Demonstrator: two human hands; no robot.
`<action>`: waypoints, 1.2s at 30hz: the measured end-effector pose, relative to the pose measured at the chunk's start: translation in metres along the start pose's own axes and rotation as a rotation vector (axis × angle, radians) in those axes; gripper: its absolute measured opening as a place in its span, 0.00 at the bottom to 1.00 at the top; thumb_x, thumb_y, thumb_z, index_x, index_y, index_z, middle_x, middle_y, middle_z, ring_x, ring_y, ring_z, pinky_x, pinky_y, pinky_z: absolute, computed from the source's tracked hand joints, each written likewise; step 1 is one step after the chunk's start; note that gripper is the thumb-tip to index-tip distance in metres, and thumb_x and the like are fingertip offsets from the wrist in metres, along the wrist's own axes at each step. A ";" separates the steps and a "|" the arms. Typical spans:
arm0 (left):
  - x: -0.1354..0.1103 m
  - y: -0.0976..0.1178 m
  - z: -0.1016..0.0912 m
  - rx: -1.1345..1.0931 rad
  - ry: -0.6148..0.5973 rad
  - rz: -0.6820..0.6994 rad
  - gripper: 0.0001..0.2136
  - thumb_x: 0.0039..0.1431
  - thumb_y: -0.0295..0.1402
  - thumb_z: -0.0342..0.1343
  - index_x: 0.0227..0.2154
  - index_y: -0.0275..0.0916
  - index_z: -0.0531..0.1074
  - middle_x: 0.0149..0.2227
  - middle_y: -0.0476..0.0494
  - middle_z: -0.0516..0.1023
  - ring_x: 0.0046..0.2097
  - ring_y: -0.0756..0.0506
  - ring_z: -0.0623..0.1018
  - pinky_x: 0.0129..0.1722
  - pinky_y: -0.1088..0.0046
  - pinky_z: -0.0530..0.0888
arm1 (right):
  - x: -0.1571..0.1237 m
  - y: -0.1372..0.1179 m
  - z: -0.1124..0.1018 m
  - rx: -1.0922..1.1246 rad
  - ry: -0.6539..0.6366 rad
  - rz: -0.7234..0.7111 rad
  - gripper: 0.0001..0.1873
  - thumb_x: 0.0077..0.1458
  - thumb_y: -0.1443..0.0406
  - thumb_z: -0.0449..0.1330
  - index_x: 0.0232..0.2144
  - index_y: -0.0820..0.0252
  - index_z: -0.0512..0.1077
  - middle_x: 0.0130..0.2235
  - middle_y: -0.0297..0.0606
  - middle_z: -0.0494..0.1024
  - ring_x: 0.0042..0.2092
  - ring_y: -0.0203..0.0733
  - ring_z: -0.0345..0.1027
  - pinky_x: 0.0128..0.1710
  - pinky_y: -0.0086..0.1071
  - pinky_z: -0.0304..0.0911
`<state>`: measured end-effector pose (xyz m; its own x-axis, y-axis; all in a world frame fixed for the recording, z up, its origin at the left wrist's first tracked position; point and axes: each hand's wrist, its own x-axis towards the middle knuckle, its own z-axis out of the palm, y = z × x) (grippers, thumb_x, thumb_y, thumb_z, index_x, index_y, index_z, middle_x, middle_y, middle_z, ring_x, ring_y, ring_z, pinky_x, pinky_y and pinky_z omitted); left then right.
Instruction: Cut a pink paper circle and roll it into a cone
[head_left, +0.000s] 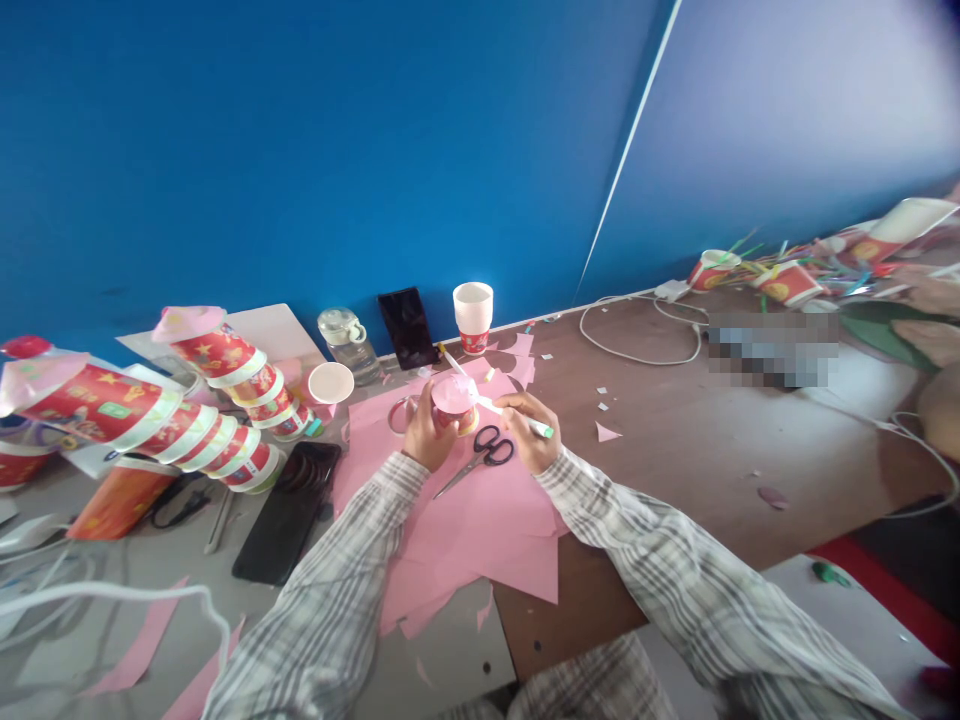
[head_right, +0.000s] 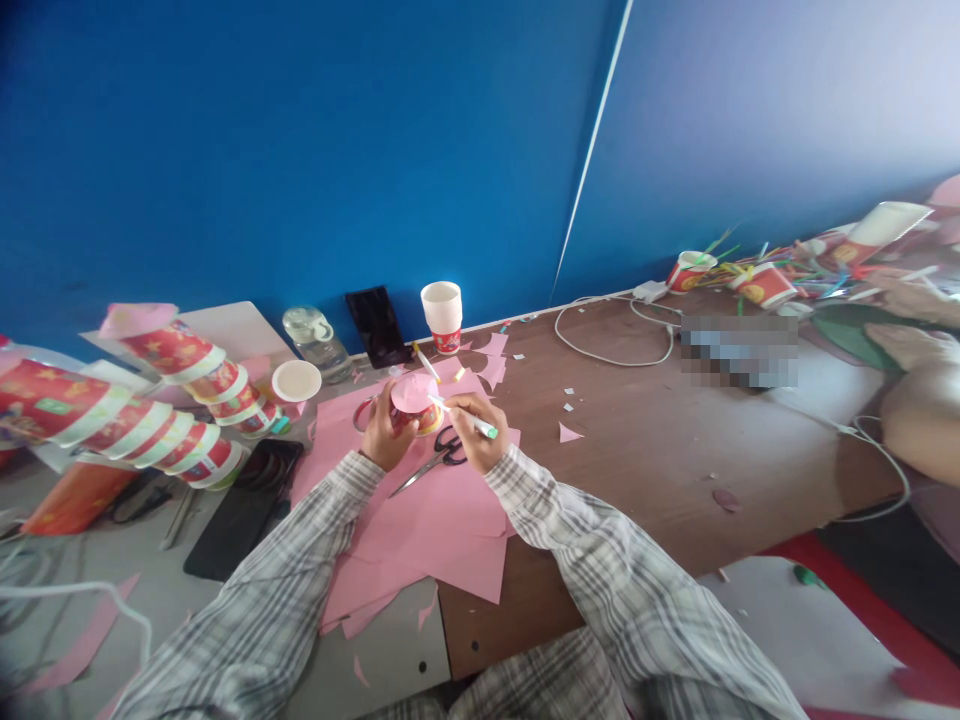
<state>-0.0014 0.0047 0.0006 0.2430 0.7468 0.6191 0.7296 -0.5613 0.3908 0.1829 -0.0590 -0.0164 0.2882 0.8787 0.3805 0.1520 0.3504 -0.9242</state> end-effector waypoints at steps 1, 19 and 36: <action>0.000 -0.001 0.000 -0.015 -0.002 -0.002 0.34 0.41 0.28 0.53 0.53 0.37 0.46 0.46 0.35 0.67 0.47 0.37 0.68 0.47 0.50 0.65 | 0.000 0.000 0.001 0.007 0.001 0.003 0.18 0.61 0.41 0.75 0.32 0.43 0.85 0.27 0.39 0.83 0.28 0.50 0.77 0.28 0.44 0.74; -0.001 -0.002 0.001 -0.078 0.008 0.003 0.35 0.38 0.26 0.53 0.53 0.38 0.47 0.46 0.35 0.66 0.46 0.35 0.68 0.45 0.48 0.66 | 0.004 -0.001 -0.001 0.025 -0.011 -0.006 0.16 0.60 0.49 0.70 0.32 0.52 0.84 0.23 0.31 0.76 0.24 0.41 0.67 0.26 0.37 0.66; 0.000 -0.002 0.000 -0.056 -0.011 0.021 0.36 0.40 0.27 0.54 0.54 0.38 0.45 0.49 0.35 0.65 0.48 0.35 0.67 0.47 0.46 0.65 | 0.001 0.001 0.003 0.011 -0.104 0.038 0.09 0.64 0.52 0.79 0.36 0.43 0.86 0.30 0.40 0.87 0.29 0.50 0.84 0.25 0.39 0.76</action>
<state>-0.0029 0.0052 -0.0001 0.2648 0.7384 0.6202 0.6876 -0.5955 0.4154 0.1804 -0.0567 -0.0170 0.1938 0.9201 0.3402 0.1326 0.3191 -0.9384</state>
